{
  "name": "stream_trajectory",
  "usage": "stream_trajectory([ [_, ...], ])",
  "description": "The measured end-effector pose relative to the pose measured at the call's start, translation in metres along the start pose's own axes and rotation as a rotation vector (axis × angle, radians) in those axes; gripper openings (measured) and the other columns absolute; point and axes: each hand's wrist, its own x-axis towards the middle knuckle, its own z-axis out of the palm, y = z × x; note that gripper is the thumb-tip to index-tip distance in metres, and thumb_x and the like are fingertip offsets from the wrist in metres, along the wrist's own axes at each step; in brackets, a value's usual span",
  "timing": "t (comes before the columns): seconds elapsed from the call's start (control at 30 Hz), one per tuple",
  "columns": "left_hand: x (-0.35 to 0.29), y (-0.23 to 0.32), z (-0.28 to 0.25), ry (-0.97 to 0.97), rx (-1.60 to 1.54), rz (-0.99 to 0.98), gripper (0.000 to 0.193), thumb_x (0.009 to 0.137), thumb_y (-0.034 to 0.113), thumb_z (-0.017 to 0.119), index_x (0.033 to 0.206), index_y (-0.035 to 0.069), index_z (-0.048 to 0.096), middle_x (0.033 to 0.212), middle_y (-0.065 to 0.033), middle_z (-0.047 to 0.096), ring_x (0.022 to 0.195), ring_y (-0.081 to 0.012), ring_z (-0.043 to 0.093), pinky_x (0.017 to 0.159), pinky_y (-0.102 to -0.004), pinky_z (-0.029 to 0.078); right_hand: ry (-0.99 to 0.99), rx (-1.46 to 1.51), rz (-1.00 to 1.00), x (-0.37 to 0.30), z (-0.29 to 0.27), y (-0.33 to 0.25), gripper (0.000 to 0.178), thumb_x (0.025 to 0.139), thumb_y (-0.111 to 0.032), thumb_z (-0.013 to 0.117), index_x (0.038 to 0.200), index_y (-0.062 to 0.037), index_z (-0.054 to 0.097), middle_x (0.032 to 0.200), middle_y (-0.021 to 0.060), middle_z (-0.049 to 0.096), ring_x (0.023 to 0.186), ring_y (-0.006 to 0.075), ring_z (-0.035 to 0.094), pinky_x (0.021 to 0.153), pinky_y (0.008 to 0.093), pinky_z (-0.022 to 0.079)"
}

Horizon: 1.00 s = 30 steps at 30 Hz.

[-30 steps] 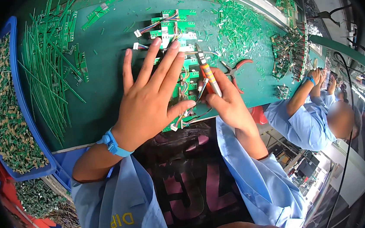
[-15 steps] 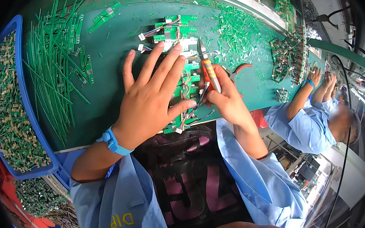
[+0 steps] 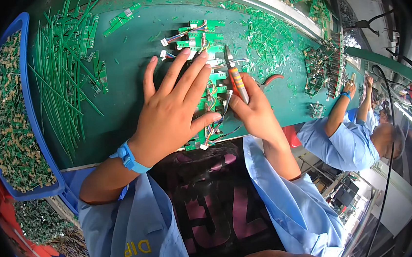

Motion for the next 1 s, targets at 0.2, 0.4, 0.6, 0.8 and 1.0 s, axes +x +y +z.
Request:
stream_trajectory([
  [0.2, -0.003, -0.003, 0.003, -0.005, -0.016, -0.005, 0.091, 0.093, 0.049, 0.078, 0.166, 0.004, 0.049, 0.180, -0.0090, 0.044, 0.168, -0.0327, 0.035, 0.134, -0.0696, 0.012, -0.007, 0.075, 0.106, 0.003, 0.000, 0.010, 0.053, 0.101, -0.001, 0.064, 0.153, -0.0035, 0.057, 0.115, 0.0060, 0.068, 0.097, 0.0144, 0.061, 0.086, 0.0267, 0.049],
  [0.4, -0.005, -0.007, -0.002, -0.012, -0.023, 0.022, 0.089, 0.094, 0.047, 0.077, 0.167, 0.004, 0.048, 0.181, -0.0079, 0.043, 0.169, -0.0320, 0.033, 0.135, -0.0696, 0.008, 0.065, -0.031, -0.002, -0.015, -0.028, 0.013, 0.047, 0.097, -0.004, 0.066, 0.144, -0.0023, 0.060, 0.110, 0.0098, 0.071, 0.092, 0.0187, 0.062, 0.084, 0.0337, 0.053],
  [0.6, -0.028, -0.009, -0.020, 0.172, -0.402, 0.047, 0.066, 0.095, 0.020, 0.077, 0.154, -0.001, 0.056, 0.164, -0.0198, 0.059, 0.153, -0.0398, 0.053, 0.129, -0.0597, 0.035, 0.511, -0.689, -0.116, -0.023, -0.106, 0.058, 0.058, 0.088, -0.011, 0.078, 0.143, 0.0003, 0.065, 0.125, 0.0232, 0.074, 0.109, 0.0375, 0.073, 0.097, 0.0444, 0.058],
  [0.8, -0.109, 0.017, -0.044, -0.659, -1.448, -0.643, 0.031, 0.107, 0.006, 0.066, 0.137, -0.001, 0.063, 0.134, -0.0198, 0.072, 0.116, -0.0293, 0.071, 0.103, -0.0386, 0.057, 0.556, -0.755, -0.470, 0.003, -0.109, 0.014, 0.054, 0.097, -0.025, 0.086, 0.143, -0.0035, 0.068, 0.135, 0.0193, 0.073, 0.120, 0.0370, 0.072, 0.104, 0.0452, 0.056],
  [1.0, -0.123, 0.046, -0.002, -0.336, -1.966, -0.951, 0.027, 0.119, 0.015, 0.056, 0.140, 0.001, 0.063, 0.156, -0.0235, 0.064, 0.151, -0.0393, 0.059, 0.122, -0.0457, 0.053, 0.034, -0.582, -0.907, 0.112, -0.044, -0.066, 0.060, 0.100, -0.036, 0.084, 0.148, -0.0047, 0.068, 0.140, 0.0173, 0.076, 0.117, 0.0371, 0.074, 0.102, 0.0448, 0.058],
])
